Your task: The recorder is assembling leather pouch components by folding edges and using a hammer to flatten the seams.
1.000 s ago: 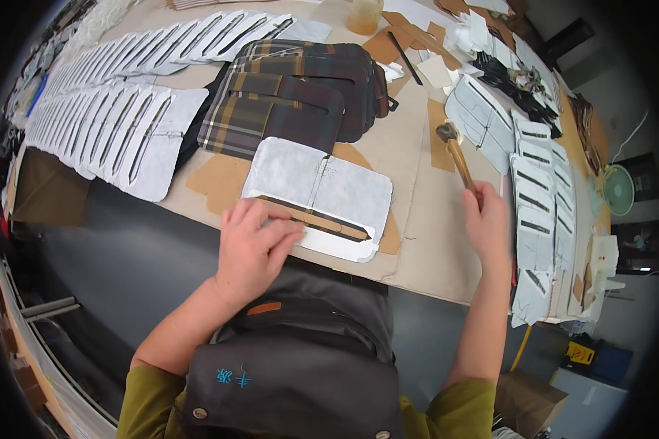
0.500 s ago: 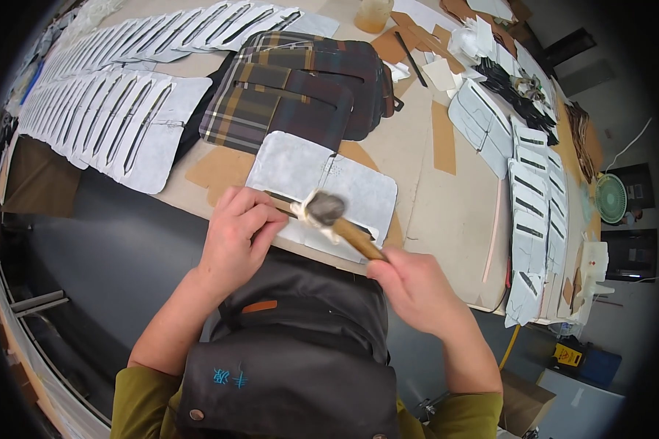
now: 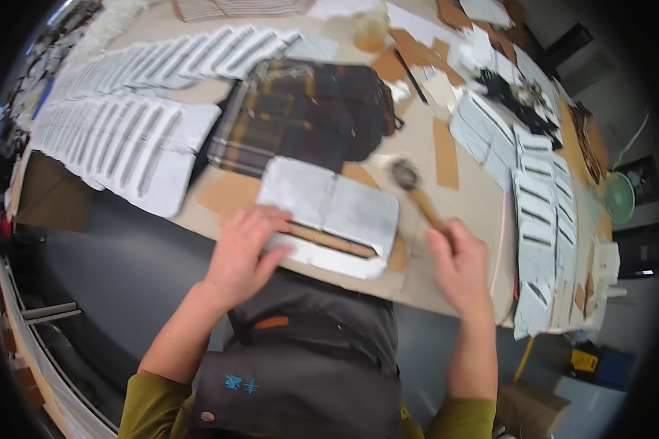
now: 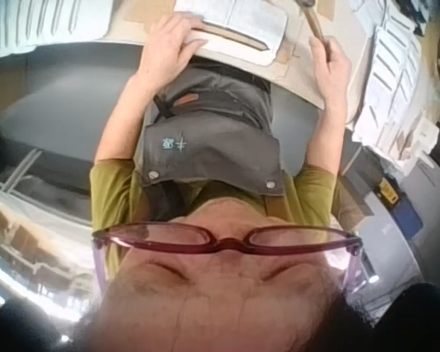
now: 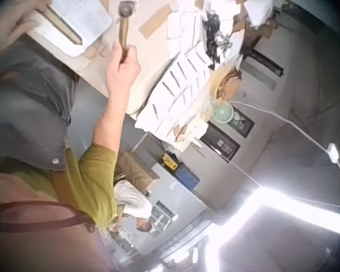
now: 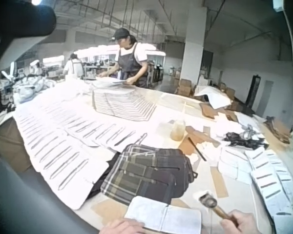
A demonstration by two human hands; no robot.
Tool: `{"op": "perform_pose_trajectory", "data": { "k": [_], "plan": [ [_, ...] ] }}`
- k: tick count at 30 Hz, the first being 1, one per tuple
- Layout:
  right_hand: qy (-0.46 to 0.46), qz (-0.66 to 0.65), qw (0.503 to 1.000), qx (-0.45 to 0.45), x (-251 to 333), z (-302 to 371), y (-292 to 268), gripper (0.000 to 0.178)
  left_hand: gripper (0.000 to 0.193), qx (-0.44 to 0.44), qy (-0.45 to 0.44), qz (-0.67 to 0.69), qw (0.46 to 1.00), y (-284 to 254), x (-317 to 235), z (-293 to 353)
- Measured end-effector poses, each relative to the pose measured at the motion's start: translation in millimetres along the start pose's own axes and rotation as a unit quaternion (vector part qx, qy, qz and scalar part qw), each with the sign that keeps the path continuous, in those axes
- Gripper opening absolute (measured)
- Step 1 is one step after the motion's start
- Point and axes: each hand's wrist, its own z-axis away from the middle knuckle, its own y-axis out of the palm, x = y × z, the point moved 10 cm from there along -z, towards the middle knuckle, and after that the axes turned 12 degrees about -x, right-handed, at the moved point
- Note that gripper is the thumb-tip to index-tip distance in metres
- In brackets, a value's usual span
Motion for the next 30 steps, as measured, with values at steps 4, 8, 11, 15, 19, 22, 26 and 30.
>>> {"op": "perform_pose_trajectory", "data": {
  "k": [4, 8, 11, 15, 19, 22, 26, 30],
  "plan": [
    [0.0, 0.151, 0.984, -0.1, -80.1, -6.3, -52.0, 0.017, 0.077, 0.082, 0.064, 0.009, 0.994, 7.5, -2.1, -4.3],
    [0.103, 0.065, 0.987, -0.108, -115.2, -6.1, -58.7, 0.023, 0.038, 0.161, 0.124, 0.083, 0.976, 3.6, -11.1, 23.0],
    [-0.032, 0.044, 0.992, -0.113, -72.0, -20.6, -47.2, 0.029, 0.022, 0.227, -0.066, 0.252, 0.938, 1.9, -11.0, 5.4],
    [-0.011, -0.119, 0.988, -0.102, -50.5, -36.2, -6.2, 0.026, 0.013, 0.022, -0.105, 0.194, 0.975, -33.1, 3.9, -89.8],
    [-0.146, -0.068, 0.985, -0.052, 10.5, -41.5, 16.0, 0.025, 0.028, -0.019, -0.153, 0.062, 0.986, -43.9, 86.1, -143.5],
    [-0.133, -0.02, 0.989, -0.065, -14.7, -52.1, 2.8, 0.029, 0.04, -0.166, 0.042, -0.211, 0.962, -56.4, 61.2, -152.1],
    [-0.051, 0.126, 0.984, -0.118, -100.6, -95.2, -35.1, 0.055, 0.023, -0.061, 0.062, 0.104, 0.991, 21.6, -7.4, -105.3],
    [-0.068, 0.256, 0.96, -0.092, -153.4, -151.6, -34.4, 0.086, 0.014, 0.022, 0.105, 0.129, 0.986, 73.6, -69.8, -50.7]
  ]
}}
